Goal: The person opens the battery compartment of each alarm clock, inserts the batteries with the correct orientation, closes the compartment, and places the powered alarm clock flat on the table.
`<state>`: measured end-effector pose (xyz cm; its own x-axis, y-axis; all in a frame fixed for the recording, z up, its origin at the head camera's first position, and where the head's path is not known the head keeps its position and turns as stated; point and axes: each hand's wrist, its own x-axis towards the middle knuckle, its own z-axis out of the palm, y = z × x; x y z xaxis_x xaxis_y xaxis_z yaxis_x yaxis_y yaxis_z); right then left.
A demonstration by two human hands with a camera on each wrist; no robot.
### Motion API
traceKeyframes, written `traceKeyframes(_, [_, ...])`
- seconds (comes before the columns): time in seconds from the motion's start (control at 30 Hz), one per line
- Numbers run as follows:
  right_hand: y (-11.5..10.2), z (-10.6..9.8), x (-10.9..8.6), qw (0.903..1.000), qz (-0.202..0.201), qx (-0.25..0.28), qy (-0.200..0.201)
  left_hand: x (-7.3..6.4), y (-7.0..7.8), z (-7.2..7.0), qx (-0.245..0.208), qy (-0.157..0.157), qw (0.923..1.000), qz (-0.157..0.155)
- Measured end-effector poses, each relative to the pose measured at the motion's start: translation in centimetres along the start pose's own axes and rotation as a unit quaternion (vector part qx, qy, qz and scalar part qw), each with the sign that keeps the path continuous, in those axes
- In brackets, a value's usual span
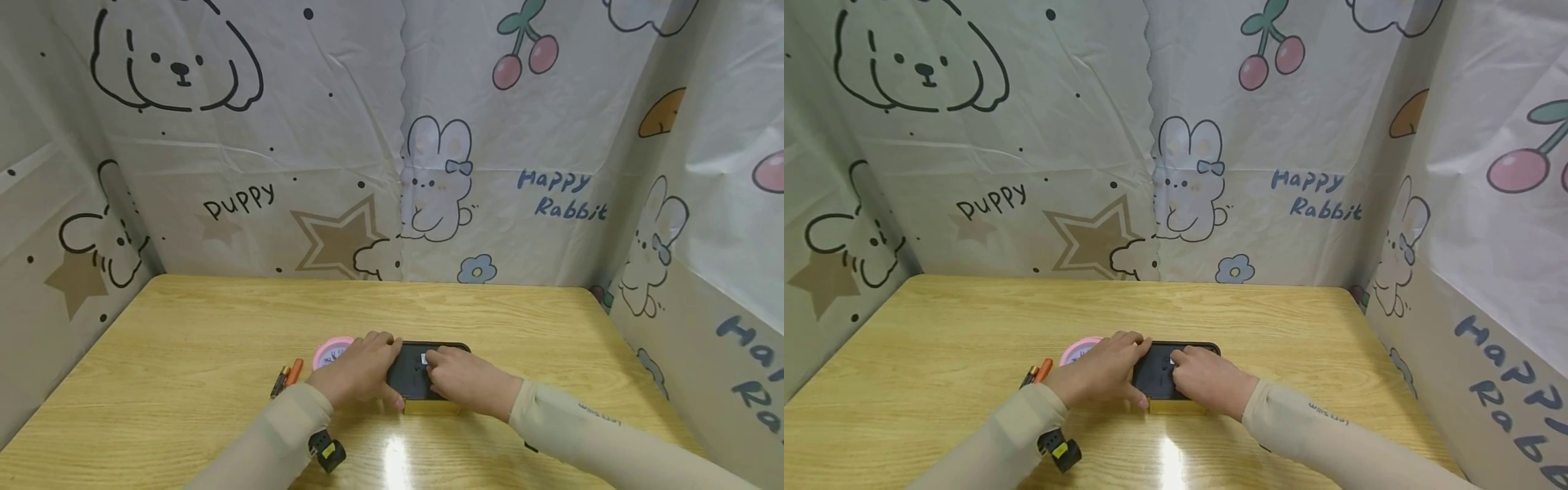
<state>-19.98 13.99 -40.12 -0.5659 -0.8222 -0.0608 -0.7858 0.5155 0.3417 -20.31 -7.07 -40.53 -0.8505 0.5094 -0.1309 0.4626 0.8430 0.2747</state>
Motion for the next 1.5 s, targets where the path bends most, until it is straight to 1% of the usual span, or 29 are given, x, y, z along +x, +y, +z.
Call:
traceKeyframes(0.13, [0.01, 0.11, -0.05, 0.9998, -0.007, -0.017, 0.008, 0.1, 0.0, -0.03, 0.004, 0.001, 1.0, 0.001])
traceKeyframes(0.3, [0.02, 0.27, -0.17, 0.9975, -0.028, -0.063, 0.015, 0.14, -0.01, -0.07, 0.006, 0.001, 1.0, 0.002])
traceKeyframes(0.43, [-0.08, 0.36, -0.37, 0.9954, -0.033, -0.089, 0.016, 0.14, -0.02, 0.01, 0.005, 0.0, 1.0, 0.003])
traceKeyframes(0.8, [-0.23, 0.48, -0.6, 0.9942, -0.028, -0.101, 0.025, 0.09, 0.05, 0.02, 0.005, 0.003, 1.0, 0.001])
traceKeyframes(0.9, [-0.23, 0.52, -0.65, 0.9932, -0.03, -0.11, 0.022, 0.09, 0.09, 0.02, 0.006, 0.003, 1.0, 0.0])
traceKeyframes(1.23, [-0.24, 0.84, -0.89, 0.9877, -0.042, -0.146, 0.035, 0.0, 0.15, 0.03, 0.005, 0.0, 1.0, 0.001])
traceKeyframes(1.33, [-0.18, 0.92, -0.96, 0.9879, -0.045, -0.144, 0.035, -0.03, 0.14, -0.01, 0.004, 0.0, 1.0, 0.001])
traceKeyframes(1.5, [-0.07, 0.95, -1.0, 0.9907, -0.042, -0.125, 0.031, -0.05, 0.18, -0.07, 0.003, -0.001, 1.0, 0.002])
